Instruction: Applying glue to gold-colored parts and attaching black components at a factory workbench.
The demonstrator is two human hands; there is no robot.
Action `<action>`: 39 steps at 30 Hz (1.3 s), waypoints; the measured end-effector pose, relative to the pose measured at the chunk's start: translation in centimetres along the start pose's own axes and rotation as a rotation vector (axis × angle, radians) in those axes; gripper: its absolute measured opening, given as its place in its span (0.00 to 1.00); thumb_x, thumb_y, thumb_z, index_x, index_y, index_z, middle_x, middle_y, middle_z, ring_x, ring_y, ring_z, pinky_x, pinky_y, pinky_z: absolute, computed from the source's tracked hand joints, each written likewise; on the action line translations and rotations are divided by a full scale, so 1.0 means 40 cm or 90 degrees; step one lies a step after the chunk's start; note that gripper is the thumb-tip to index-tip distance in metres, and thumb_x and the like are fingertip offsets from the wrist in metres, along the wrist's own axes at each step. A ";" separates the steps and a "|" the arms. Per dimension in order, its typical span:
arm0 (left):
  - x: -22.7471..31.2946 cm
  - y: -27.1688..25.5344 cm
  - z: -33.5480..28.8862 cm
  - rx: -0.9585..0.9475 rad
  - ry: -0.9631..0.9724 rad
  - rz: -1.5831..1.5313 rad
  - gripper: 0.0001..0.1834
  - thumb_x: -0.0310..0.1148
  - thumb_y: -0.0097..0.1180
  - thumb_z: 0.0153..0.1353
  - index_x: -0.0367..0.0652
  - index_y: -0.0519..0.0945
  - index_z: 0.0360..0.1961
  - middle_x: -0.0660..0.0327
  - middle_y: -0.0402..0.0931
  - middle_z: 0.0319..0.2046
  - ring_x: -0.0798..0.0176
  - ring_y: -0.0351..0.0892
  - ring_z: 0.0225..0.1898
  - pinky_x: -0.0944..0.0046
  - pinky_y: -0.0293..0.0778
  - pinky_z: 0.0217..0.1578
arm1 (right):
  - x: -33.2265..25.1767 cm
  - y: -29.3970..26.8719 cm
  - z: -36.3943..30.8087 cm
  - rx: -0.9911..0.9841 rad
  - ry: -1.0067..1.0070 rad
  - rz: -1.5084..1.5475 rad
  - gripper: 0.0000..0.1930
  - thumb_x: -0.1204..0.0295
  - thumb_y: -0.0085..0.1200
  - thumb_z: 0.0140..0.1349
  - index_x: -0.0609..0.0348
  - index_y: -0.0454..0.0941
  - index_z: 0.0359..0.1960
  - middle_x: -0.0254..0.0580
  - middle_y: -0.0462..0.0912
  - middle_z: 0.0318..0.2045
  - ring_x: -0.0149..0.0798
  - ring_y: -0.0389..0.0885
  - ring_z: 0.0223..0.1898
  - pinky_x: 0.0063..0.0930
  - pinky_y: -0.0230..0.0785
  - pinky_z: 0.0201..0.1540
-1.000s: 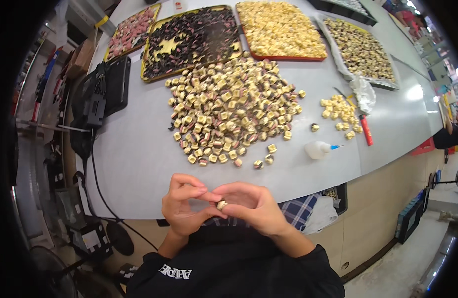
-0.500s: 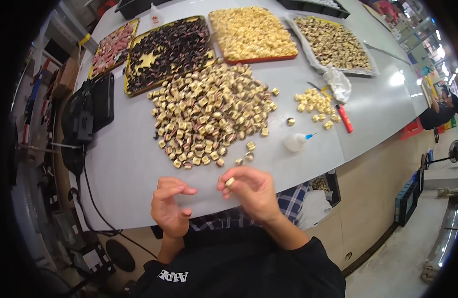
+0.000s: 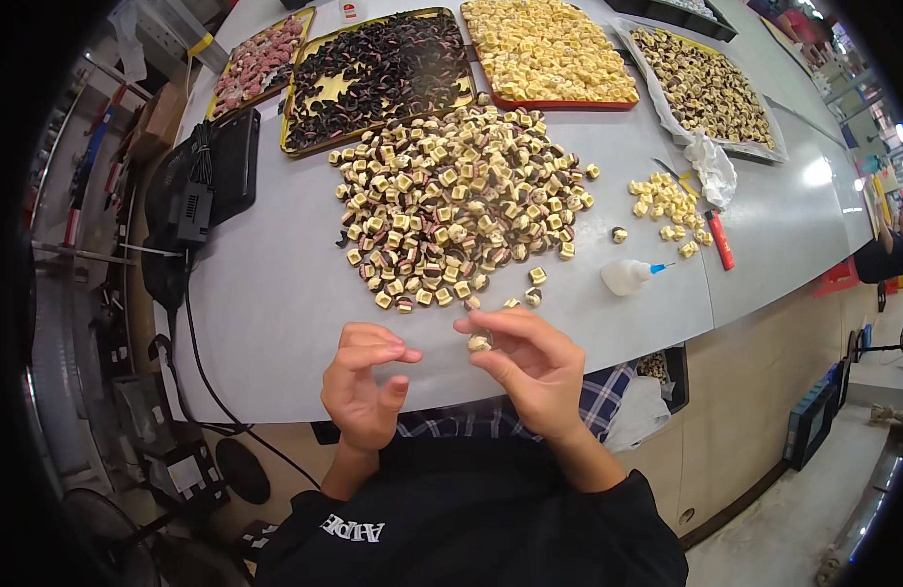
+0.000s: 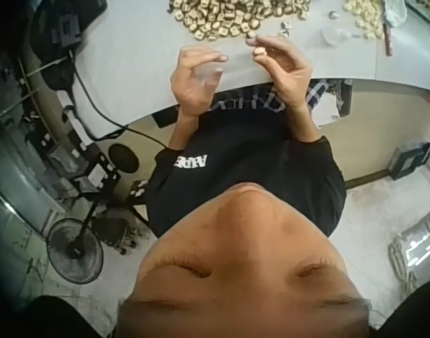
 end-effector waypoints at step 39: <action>-0.066 -0.062 0.130 -0.017 -0.117 0.473 0.04 0.18 0.53 0.50 0.33 0.72 0.28 0.54 0.69 0.28 0.56 0.72 0.31 0.63 0.69 0.35 | -0.112 -0.135 0.026 0.272 -0.388 -0.287 0.06 0.84 0.40 0.59 0.68 0.71 0.35 0.48 0.75 0.34 0.26 0.69 0.22 0.15 0.64 0.26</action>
Point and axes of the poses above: each hand's wrist, its own z-axis towards the middle knuckle, its own y-axis out of the palm, x = y × z, the point moved 6 cm from there along z, towards the middle knuckle
